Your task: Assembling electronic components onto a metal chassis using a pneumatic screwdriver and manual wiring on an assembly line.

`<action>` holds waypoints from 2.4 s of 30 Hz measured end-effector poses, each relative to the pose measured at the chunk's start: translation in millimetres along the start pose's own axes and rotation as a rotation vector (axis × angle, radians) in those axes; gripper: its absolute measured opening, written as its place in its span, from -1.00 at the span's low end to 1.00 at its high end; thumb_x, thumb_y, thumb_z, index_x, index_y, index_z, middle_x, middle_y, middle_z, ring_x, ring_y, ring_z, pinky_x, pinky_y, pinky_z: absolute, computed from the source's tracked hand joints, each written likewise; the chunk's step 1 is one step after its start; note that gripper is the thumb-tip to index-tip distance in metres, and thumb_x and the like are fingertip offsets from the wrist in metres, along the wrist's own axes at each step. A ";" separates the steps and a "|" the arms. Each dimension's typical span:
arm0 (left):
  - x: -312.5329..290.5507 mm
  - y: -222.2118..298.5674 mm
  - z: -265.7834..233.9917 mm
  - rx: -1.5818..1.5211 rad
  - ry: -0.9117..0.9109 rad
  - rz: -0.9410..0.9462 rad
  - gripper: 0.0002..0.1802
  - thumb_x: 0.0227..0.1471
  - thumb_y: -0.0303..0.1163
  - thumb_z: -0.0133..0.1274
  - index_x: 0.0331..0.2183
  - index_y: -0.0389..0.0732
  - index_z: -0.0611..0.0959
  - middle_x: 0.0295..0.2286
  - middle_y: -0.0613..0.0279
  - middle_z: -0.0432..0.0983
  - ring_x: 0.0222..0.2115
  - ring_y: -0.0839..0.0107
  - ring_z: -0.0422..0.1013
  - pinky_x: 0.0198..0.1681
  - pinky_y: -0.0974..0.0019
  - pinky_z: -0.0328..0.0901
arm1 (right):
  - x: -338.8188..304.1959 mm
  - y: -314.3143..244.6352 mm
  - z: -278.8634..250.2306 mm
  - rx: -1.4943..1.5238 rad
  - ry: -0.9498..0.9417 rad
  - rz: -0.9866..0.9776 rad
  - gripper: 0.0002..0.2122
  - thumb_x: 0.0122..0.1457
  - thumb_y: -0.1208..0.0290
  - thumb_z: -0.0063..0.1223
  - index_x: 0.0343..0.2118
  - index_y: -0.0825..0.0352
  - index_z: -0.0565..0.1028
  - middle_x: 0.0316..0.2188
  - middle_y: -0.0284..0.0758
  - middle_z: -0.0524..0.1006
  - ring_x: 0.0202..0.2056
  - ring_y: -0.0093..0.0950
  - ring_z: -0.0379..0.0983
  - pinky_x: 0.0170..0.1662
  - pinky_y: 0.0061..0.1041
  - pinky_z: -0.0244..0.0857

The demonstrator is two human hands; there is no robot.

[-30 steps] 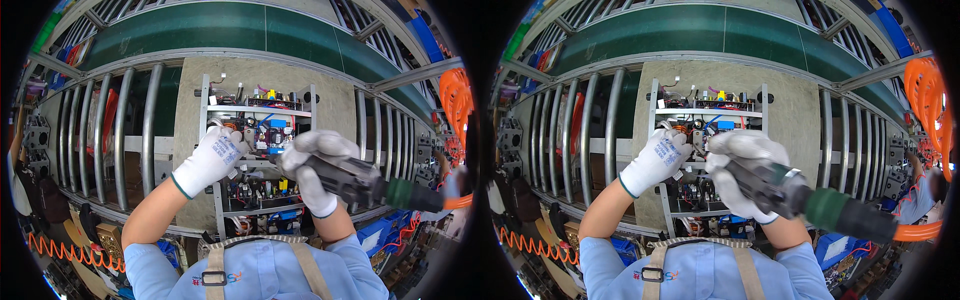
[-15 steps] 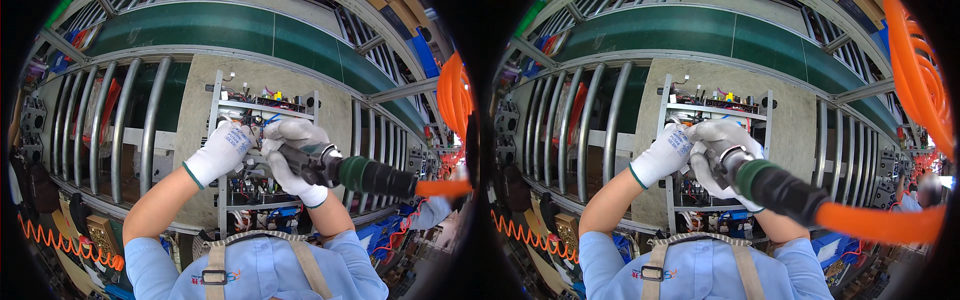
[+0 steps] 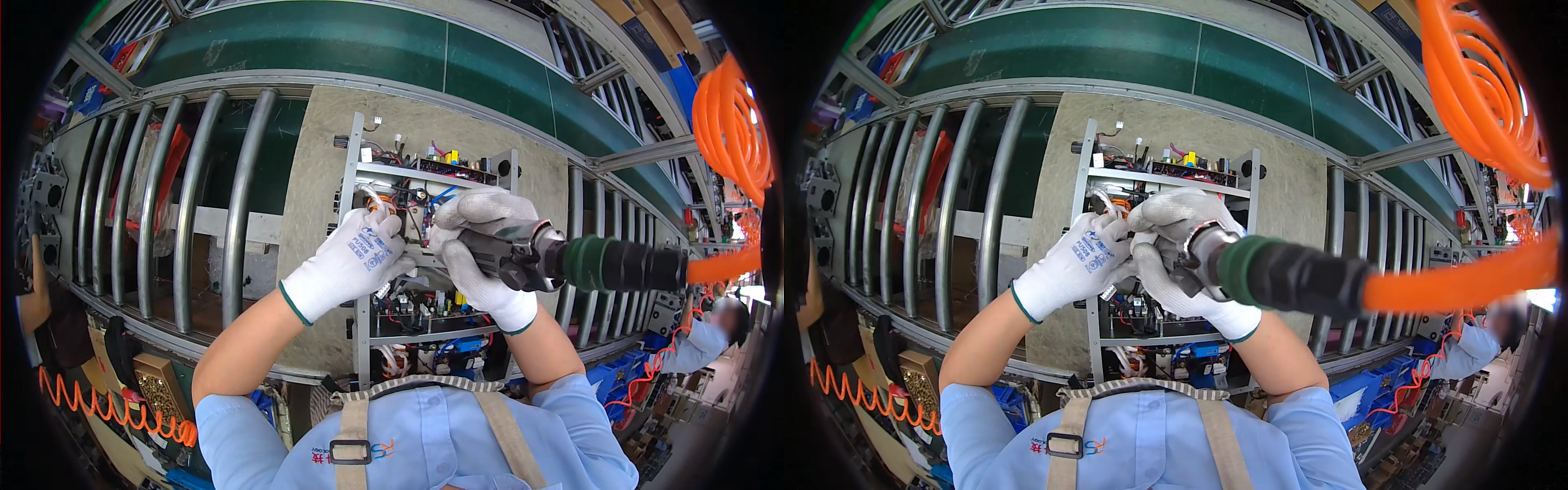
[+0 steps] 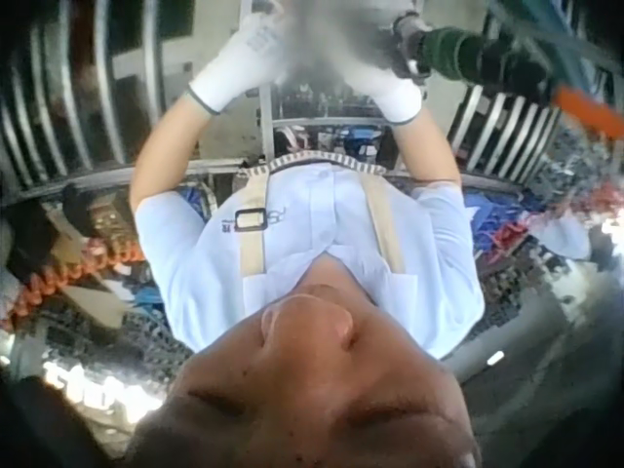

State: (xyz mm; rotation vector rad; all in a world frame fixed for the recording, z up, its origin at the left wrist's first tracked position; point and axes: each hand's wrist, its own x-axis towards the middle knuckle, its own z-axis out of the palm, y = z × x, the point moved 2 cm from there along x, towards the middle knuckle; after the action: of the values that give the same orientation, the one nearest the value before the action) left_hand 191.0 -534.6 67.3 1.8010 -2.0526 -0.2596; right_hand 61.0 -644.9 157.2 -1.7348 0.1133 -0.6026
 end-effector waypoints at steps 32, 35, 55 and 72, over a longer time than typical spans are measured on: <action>83.0 -26.4 48.6 0.321 0.144 -0.133 -0.19 0.17 0.26 -0.21 0.24 -0.11 0.33 0.23 -0.07 0.18 0.28 -0.02 0.05 0.32 -0.15 -0.17 | -431.8 -100.0 -48.0 -0.086 1.196 0.824 -0.73 0.26 0.21 0.09 -0.24 0.36 0.52 -0.39 -0.36 0.55 -0.30 -0.55 0.49 -0.22 -0.55 0.37; 72.2 3.8 30.1 0.231 0.114 -0.249 -0.28 0.20 0.14 -0.16 0.22 -0.13 0.37 0.23 -0.15 0.18 0.28 -0.10 0.03 0.31 -0.09 -0.11 | -506.4 -37.4 -74.2 -0.319 1.165 0.782 -0.80 0.22 0.29 0.16 -0.29 0.35 0.53 -0.40 -0.42 0.54 -0.31 -0.61 0.46 -0.22 -0.57 0.34; -17.8 130.6 17.0 -0.806 0.591 -0.727 -0.55 0.23 -0.24 0.02 0.08 -0.26 0.50 0.04 0.04 0.43 0.05 0.23 0.37 0.16 0.23 0.22 | -439.9 50.6 -134.3 0.230 0.638 0.745 -0.54 0.30 -0.01 -0.03 -0.04 0.36 0.49 -0.29 -0.31 0.56 -0.38 -0.54 0.47 -0.31 -0.55 0.37; -17.4 -36.7 47.7 -0.961 0.639 -0.753 -0.24 0.21 -0.17 0.07 0.29 -0.29 0.19 0.29 -0.02 0.06 0.27 0.27 0.09 0.20 0.27 0.16 | -16.9 136.9 -185.0 -0.376 0.747 0.186 -0.41 0.05 0.46 0.28 0.12 0.48 0.25 -0.17 -0.27 0.49 -0.27 -0.48 0.45 -0.13 -0.50 0.38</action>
State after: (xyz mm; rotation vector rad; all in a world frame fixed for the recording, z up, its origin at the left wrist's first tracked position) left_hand 206.3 -528.9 6.8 1.5873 -0.5586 -0.6339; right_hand -3.6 -837.5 47.8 -1.7392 0.9500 -1.1159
